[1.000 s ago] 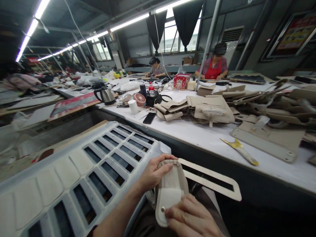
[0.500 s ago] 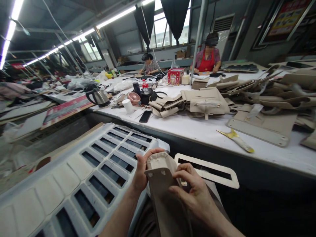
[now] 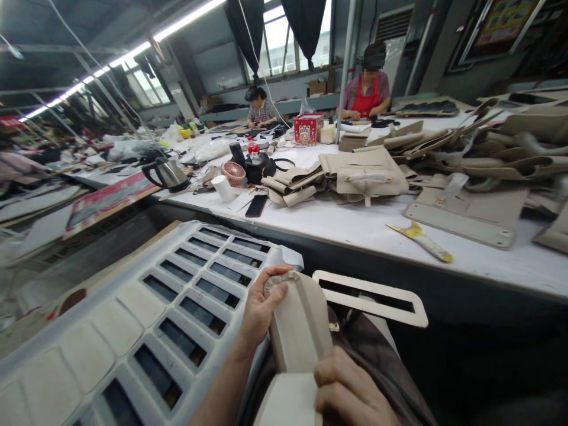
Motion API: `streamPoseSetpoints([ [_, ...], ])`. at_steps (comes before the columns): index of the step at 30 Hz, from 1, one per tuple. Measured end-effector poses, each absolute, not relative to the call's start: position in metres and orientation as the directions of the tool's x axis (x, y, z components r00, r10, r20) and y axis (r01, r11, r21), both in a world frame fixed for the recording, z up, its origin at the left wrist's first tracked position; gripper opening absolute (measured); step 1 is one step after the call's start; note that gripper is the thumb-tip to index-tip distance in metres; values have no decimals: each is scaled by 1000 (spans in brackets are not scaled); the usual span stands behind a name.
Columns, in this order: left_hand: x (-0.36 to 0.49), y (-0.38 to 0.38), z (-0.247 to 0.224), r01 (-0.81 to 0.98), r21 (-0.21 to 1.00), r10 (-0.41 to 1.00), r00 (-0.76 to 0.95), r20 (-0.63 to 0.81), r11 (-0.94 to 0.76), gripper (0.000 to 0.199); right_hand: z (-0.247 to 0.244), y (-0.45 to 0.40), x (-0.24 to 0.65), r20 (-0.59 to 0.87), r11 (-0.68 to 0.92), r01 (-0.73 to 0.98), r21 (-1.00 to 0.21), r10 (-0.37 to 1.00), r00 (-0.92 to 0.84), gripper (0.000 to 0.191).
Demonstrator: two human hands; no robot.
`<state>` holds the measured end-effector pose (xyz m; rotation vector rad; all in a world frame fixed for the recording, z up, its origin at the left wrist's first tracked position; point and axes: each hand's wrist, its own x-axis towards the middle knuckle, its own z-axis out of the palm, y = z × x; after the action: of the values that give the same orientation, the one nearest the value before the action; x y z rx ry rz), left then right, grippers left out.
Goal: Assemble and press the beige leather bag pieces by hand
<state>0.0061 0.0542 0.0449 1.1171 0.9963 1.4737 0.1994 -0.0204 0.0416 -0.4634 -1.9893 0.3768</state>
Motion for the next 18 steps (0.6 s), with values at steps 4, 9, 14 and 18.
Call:
streamPoseSetpoints([
  [4,4,51,44,-402,912,996,-16,84,-83,61,43,-11,192,580,623,224,-749,781,-231,12],
  [9,2,45,47,-498,865,997,18,78,-59,97,36,-2,179,304,330,240,-913,943,-137,18],
  [14,1,46,42,-426,895,991,-42,125,-131,73,29,-4,174,237,258,221,-940,964,-120,19],
  [18,2,50,38,-345,926,987,-101,124,-152,54,30,-4,171,187,204,192,-960,977,-99,23],
])
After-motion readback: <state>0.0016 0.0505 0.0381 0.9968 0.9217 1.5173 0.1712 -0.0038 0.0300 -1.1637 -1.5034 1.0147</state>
